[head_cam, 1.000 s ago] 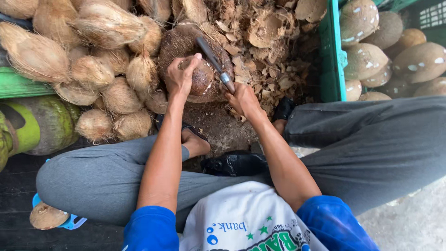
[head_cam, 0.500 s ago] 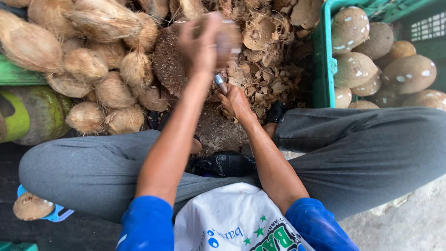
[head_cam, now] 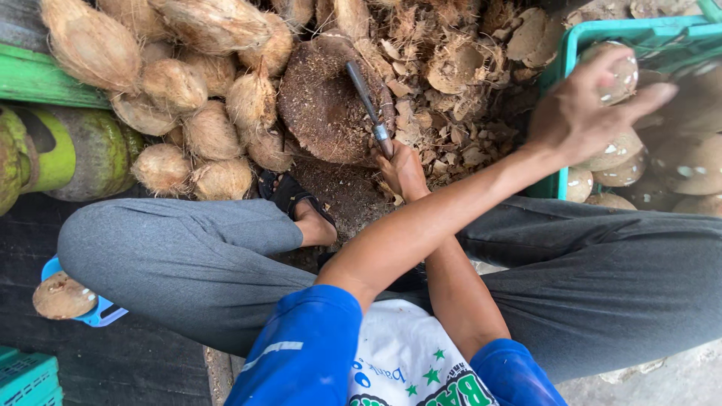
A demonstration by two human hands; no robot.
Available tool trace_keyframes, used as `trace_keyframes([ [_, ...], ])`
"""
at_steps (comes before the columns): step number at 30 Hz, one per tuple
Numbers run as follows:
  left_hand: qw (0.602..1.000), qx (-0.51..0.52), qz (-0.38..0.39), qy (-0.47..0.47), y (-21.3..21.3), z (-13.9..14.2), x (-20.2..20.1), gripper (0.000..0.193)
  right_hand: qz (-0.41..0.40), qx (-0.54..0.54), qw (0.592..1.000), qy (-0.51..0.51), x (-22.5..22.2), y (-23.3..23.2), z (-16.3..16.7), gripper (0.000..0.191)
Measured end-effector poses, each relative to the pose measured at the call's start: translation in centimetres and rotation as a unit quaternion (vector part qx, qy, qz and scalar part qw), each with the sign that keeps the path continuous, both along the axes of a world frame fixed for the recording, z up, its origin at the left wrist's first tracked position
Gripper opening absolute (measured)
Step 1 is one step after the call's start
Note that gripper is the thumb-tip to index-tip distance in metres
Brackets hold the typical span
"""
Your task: The person sits on the ground and uses a machete to strip the fibrous husk off coconuts, striking the husk against the blade while rotating the coconut on a wooden chopping block. Trimmed coconuts are set aside and finished ones placed in a blue scoop beside them.
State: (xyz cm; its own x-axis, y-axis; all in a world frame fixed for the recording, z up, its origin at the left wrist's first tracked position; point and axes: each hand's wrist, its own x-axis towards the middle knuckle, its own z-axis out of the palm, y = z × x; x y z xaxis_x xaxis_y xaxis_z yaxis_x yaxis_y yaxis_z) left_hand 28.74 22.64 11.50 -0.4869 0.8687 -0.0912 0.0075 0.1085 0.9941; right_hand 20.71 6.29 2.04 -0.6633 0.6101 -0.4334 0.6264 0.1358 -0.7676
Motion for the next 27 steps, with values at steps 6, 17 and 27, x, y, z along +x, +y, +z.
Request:
trace_keyframes([
  [6, 0.983, 0.023, 0.149, 0.101, -9.5, -3.1, -9.7, 0.061, 0.007, -0.025, 0.999, 0.039, 0.3, 0.1, -2.2, 0.026],
  [17, 0.947, -0.031, 0.239, 0.214, -20.1, -8.3, -19.5, 0.027, 0.054, 0.064, 0.996, -0.033, 0.0, 0.4, -1.0, 0.023],
  [27, 0.879, -0.051, 0.347, 0.322, -17.5, -9.5, -40.2, 0.021, -0.040, -0.018, 0.999, -0.032, 1.3, -1.1, 1.5, 0.021],
])
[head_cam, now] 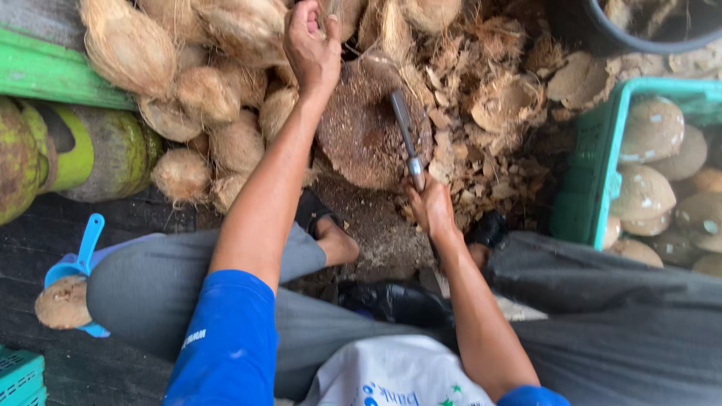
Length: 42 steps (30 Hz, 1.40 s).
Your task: The person sits on the ground and uses a machete to strip the fibrous husk off coconuts, striking the husk against the blade while rotating the coconut on a wooden chopping block. Trimmed coconuts are set aside and finished ones placed in a blue scoop beside them.
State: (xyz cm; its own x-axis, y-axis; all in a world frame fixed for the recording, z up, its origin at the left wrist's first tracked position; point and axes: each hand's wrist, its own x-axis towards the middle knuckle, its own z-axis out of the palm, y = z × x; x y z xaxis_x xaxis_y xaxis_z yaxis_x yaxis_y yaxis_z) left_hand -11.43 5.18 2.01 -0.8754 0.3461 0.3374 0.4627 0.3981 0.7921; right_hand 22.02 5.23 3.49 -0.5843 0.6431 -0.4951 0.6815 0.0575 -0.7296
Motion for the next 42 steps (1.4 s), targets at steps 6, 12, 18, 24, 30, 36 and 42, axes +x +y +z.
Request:
trace_keyframes([
  [6, 0.970, -0.199, -0.034, -0.137, 4.3, -3.4, -6.5, 0.076, -0.030, -0.041, 0.998, -0.047, 0.9, -1.8, 0.6, 0.020],
  [12, 0.878, -0.314, 0.037, -0.358, 7.4, -6.2, -7.7, 0.146, -0.048, -0.069, 0.991, -0.107, 1.7, -3.0, 1.5, 0.027],
  [18, 0.861, -0.366, 0.081, -0.343, 8.3, -7.1, -8.0, 0.140, -0.076, -0.120, 0.983, -0.114, 1.8, -3.5, 2.4, 0.024],
  [24, 0.897, -0.346, 0.076, -0.264, 7.5, -8.3, -8.3, 0.134, -0.057, -0.111, 0.988, -0.086, 1.4, -3.6, 2.4, 0.017],
  [30, 0.926, -0.281, 0.078, -0.239, 6.0, -7.4, -8.2, 0.115, -0.066, -0.091, 0.993, -0.030, 1.2, -3.7, 1.9, 0.017],
  [36, 0.855, -0.272, 0.159, -0.412, 5.7, -5.0, -9.1, 0.143, -0.069, -0.106, 0.990, -0.070, 1.1, -3.8, 1.2, 0.020],
  [42, 0.802, -0.172, 0.155, -0.550, 7.4, -6.1, -9.9, 0.132, -0.081, -0.127, 0.987, -0.057, 1.6, -4.1, 1.2, 0.019],
])
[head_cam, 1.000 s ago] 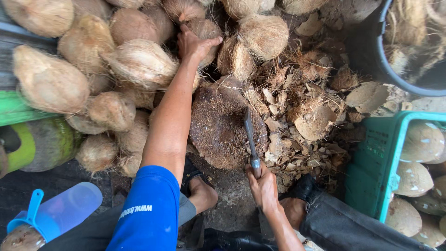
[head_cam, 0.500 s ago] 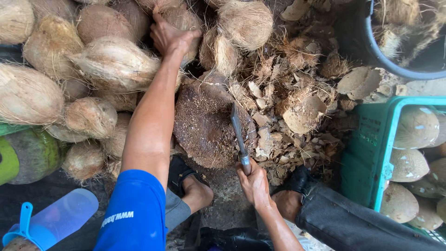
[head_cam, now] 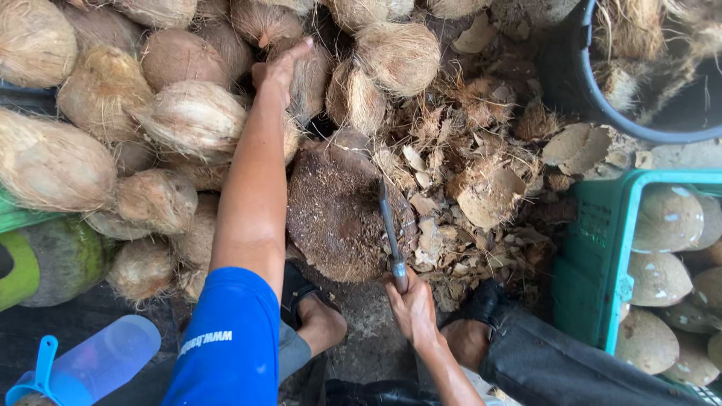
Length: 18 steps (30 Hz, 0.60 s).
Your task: The person sits on the ground and uses a machete to strip the fibrous husk off coconuts, striking the husk against the blade while rotating the coconut on a wooden chopping block. Trimmed coconuts are set aside and finished ones placed in a blue scoop beside them.
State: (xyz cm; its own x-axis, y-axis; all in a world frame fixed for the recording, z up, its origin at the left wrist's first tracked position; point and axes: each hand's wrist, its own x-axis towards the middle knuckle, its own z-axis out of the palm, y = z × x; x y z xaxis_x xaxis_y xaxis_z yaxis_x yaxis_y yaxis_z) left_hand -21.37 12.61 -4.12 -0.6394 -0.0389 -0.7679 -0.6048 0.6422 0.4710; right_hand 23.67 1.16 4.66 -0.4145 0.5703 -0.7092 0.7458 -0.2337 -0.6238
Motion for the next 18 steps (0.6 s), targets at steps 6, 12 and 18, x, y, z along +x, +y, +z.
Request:
trace_keyframes([
  [6, 0.998, -0.028, -0.047, 0.018, 0.1, -1.2, -0.6, 0.130, 0.005, -0.003, 0.999, -0.036, -0.3, 0.1, 0.6, 0.023],
  [12, 0.999, -0.032, -0.044, -0.001, -0.6, -0.6, -0.1, 0.094, 0.011, 0.007, 0.999, -0.040, -1.1, 0.5, 1.2, 0.022],
  [18, 0.980, -0.011, -0.102, 0.168, -2.3, 0.6, 1.2, 0.131, 0.012, 0.003, 1.000, -0.002, -1.5, 0.6, 1.7, 0.020],
])
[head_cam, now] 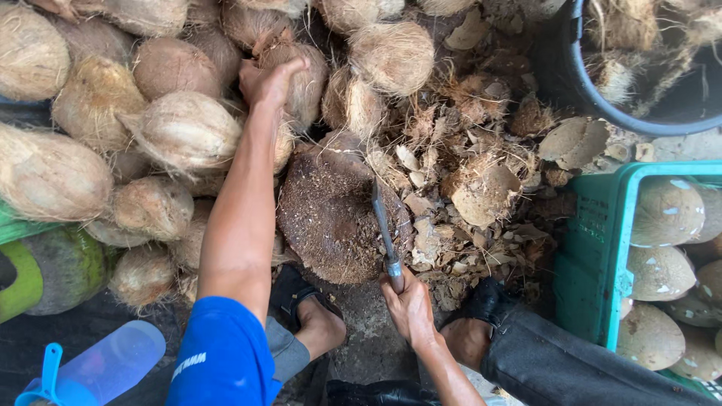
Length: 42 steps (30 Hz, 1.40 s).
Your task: The person sits on the ground and uses a machete to strip the fibrous husk off coconuts, striking the husk against the blade while rotating the coconut on a wooden chopping block. Trimmed coconuts are set aside and finished ones placed in a blue scoop beside them.
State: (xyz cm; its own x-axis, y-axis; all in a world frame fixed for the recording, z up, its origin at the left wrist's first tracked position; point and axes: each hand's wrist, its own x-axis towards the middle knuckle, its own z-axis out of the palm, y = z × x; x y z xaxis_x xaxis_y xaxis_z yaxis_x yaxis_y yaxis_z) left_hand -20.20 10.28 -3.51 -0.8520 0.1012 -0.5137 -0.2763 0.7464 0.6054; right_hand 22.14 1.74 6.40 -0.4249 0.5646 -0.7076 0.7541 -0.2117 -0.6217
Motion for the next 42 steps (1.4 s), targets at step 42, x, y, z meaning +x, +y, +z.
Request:
trace_keyframes([
  [42, 0.872, 0.040, -0.249, 0.420, -11.1, 5.4, 20.1, 0.106, -0.086, 0.130, 0.970, 0.184, 2.5, 8.5, 4.1, 0.032],
])
